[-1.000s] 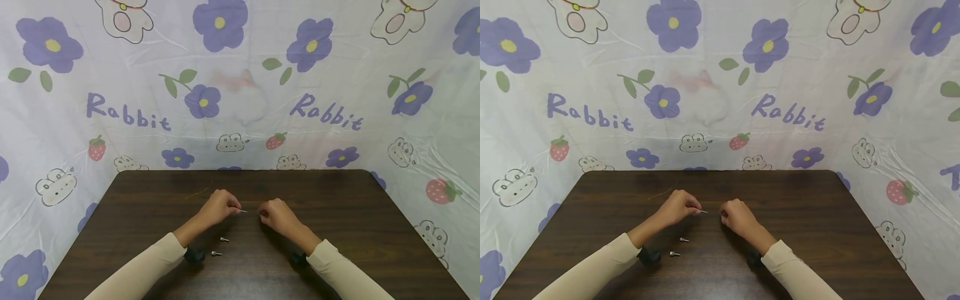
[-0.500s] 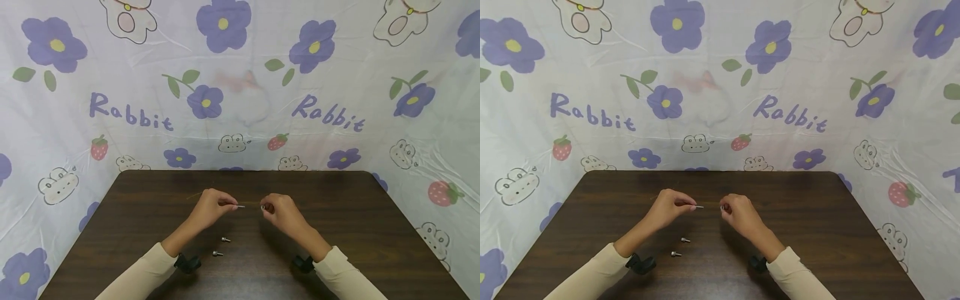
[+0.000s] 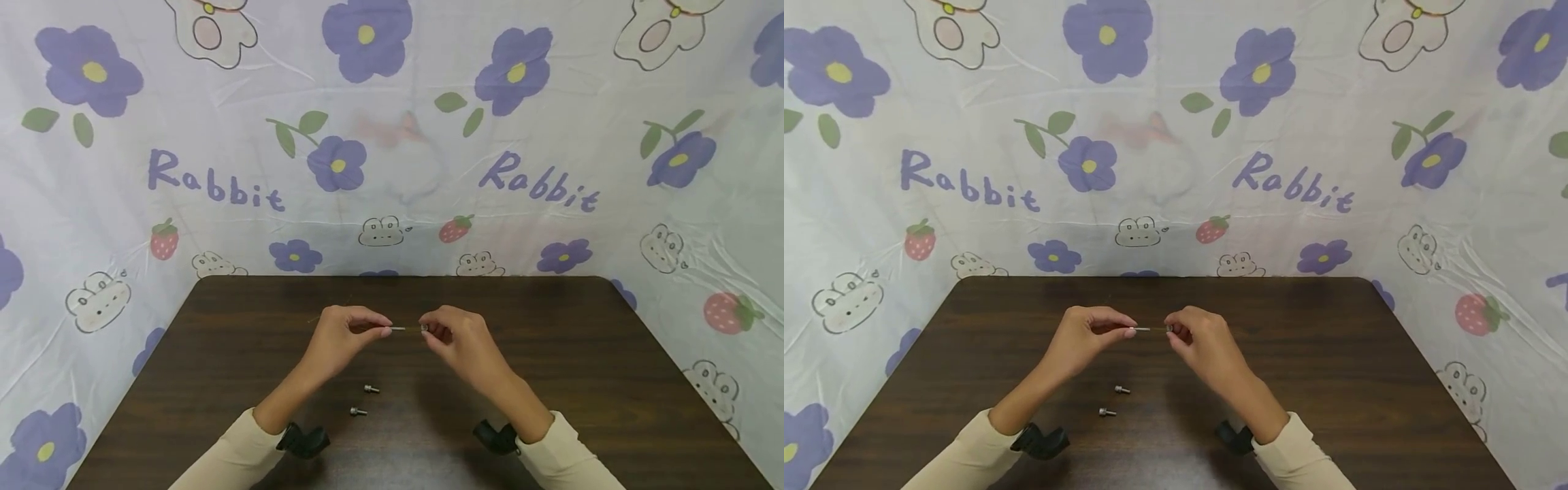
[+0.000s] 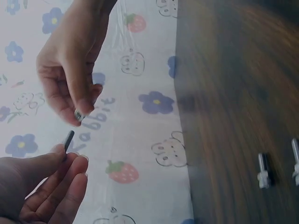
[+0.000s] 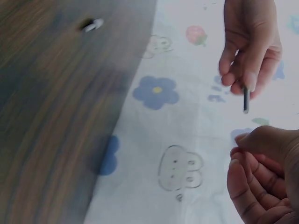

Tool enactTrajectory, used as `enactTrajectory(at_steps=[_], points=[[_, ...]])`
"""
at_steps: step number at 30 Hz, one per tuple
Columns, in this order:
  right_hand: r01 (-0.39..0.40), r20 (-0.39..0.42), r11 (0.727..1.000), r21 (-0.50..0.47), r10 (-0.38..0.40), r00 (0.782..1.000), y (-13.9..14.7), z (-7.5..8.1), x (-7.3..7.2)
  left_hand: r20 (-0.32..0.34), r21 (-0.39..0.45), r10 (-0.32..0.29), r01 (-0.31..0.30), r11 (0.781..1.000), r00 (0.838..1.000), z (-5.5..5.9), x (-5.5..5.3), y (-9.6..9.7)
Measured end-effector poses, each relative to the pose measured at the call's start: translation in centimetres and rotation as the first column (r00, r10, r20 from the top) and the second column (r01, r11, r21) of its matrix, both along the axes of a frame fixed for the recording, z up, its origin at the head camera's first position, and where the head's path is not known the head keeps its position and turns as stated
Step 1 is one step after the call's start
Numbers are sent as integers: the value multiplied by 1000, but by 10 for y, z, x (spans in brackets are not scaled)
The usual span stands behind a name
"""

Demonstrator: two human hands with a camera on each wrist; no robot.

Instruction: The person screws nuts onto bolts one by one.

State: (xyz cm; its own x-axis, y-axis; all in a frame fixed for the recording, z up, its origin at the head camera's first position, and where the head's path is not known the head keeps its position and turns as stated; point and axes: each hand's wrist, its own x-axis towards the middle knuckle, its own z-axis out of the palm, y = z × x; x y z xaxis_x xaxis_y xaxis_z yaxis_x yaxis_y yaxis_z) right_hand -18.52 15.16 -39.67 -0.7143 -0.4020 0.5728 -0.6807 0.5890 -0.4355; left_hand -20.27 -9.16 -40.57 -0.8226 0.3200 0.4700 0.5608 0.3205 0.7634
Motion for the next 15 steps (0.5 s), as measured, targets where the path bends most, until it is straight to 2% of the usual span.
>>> enactTrajectory(at_steps=[7, 13, 15], points=[[-30, -30, 999, -26, 29, 999, -7, 14, 14, -9, 46, -42, 42, 998, 999, 8, 13, 6], [-23, -79, 999, 26, 25, 997, -11, 20, 20, -48, 66, -63, 66, 996, 997, 14, 18, 8], [-25, -68, 999, 22, 27, 997, -11, 20, 21, -46, 67, -64, 67, 996, 997, 15, 20, 9]])
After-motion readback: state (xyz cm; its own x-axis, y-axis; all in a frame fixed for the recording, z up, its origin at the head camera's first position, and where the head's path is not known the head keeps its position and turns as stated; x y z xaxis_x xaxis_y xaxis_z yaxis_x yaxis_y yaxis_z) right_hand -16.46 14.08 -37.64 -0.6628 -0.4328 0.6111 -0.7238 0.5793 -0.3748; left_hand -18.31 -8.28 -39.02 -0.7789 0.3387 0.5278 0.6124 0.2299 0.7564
